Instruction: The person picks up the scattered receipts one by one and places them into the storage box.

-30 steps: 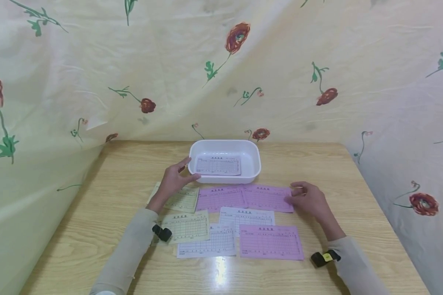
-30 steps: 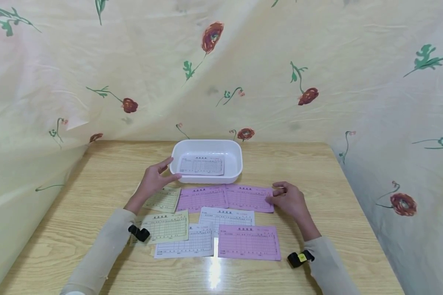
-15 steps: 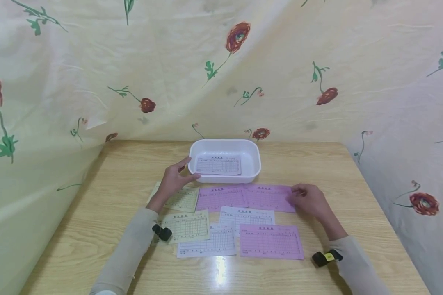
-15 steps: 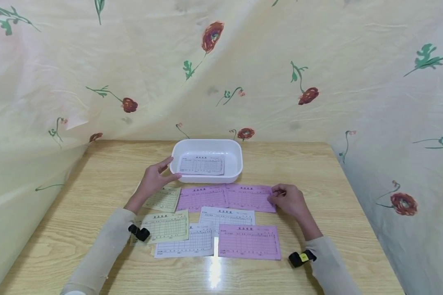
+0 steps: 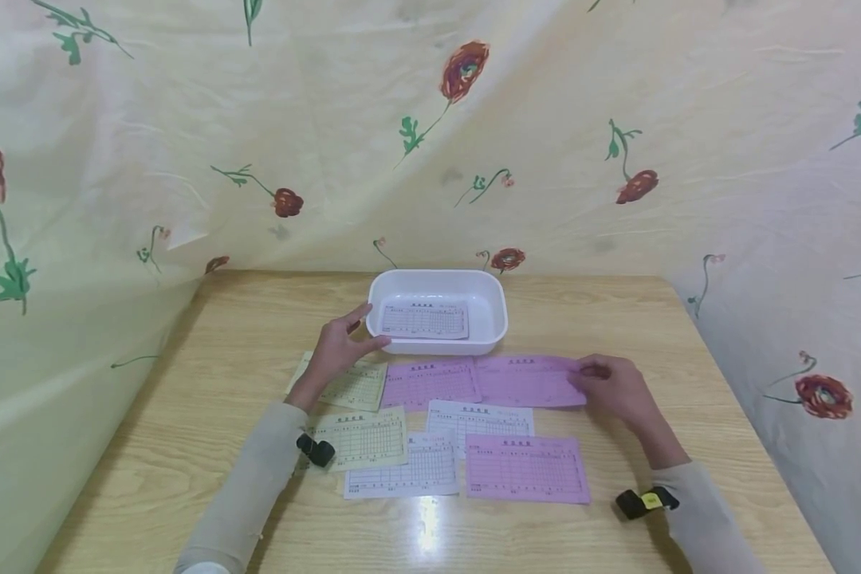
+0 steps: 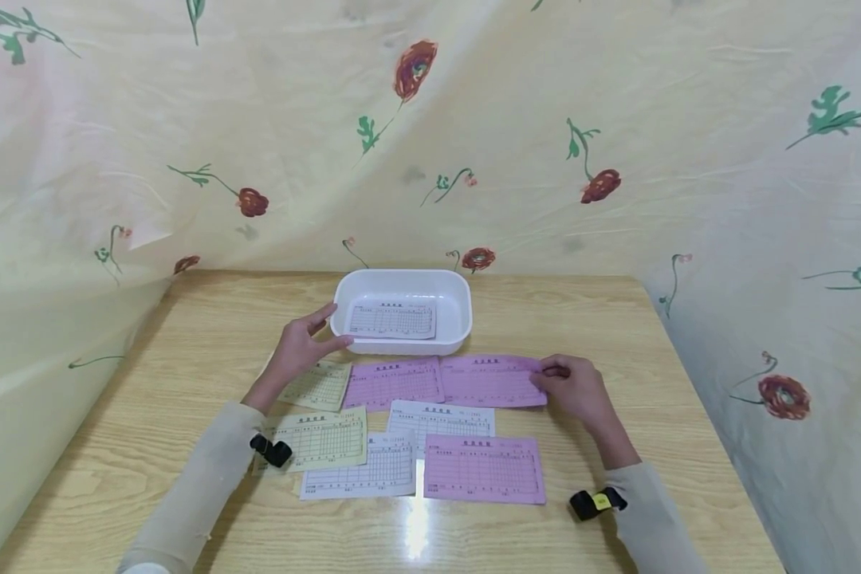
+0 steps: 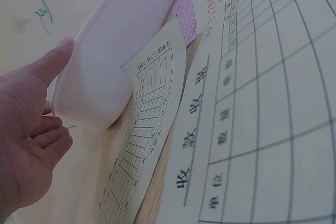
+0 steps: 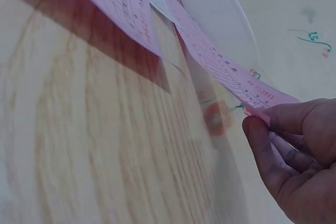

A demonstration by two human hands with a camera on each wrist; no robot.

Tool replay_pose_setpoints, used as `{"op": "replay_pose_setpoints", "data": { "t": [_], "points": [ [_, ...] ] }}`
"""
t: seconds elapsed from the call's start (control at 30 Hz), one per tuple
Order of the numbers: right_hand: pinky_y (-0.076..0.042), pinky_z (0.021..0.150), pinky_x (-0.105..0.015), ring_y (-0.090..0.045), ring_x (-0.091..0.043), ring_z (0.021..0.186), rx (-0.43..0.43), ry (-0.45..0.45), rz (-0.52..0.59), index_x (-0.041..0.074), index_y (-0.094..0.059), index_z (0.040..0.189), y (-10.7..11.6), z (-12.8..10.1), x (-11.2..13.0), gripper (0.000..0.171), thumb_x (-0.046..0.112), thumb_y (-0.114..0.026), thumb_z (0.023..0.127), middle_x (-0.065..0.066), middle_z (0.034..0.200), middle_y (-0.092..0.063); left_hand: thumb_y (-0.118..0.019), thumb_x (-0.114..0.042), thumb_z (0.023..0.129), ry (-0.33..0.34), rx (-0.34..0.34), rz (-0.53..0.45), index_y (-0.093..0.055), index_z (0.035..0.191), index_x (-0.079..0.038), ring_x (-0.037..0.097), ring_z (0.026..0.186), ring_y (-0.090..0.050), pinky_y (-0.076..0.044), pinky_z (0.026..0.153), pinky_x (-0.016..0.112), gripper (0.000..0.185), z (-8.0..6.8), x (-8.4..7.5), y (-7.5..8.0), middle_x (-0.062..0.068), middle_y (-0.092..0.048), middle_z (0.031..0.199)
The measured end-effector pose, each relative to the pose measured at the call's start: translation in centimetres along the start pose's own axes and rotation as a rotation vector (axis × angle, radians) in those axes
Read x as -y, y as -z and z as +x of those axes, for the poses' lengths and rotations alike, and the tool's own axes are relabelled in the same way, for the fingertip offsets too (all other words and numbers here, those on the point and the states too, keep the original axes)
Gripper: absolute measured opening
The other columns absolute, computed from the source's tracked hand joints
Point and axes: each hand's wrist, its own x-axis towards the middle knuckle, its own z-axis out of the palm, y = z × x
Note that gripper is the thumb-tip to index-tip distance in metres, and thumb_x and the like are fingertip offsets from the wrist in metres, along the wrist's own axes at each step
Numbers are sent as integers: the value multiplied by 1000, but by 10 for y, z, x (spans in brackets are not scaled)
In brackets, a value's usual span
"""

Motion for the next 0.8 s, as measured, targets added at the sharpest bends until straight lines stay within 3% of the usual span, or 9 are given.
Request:
{"op": "replay_pose_setpoints", "data": {
  "t": [0.23, 0.53, 0.8],
  "points": [
    [-58, 76, -19, -70, -32, 104, -32, 36, 29, -1, -69, 119, 8, -4, -1, 31, 22, -71, 98, -22, 117, -71, -86, -43, 82, 9, 1, -4, -45, 153, -7, 35, 148, -39, -42, 118, 46, 90, 0, 0, 0, 11, -35, 163],
    [-59, 75, -20, -68, -11, 92, -46, 67, 42, -1, -70, 117, 15, -6, -4, 28, 21, -70, 99, -19, 114, -72, -85, -47, 81, 21, 2, -2, -45, 153, -9, 35, 147, -39, -42, 117, 47, 91, 0, 0, 0, 7, -36, 163],
    [-61, 77, -22, -67, -6, 90, -16, 49, 95, -3, -68, 119, 20, -10, -1, 35, 25, -71, 98, -19, 112, -72, -85, -46, 81, 12, 2, -2, -45, 153, -8, 36, 147, -39, -42, 117, 48, 91, 0, -1, 0, 11, -36, 163]
  ]
}}
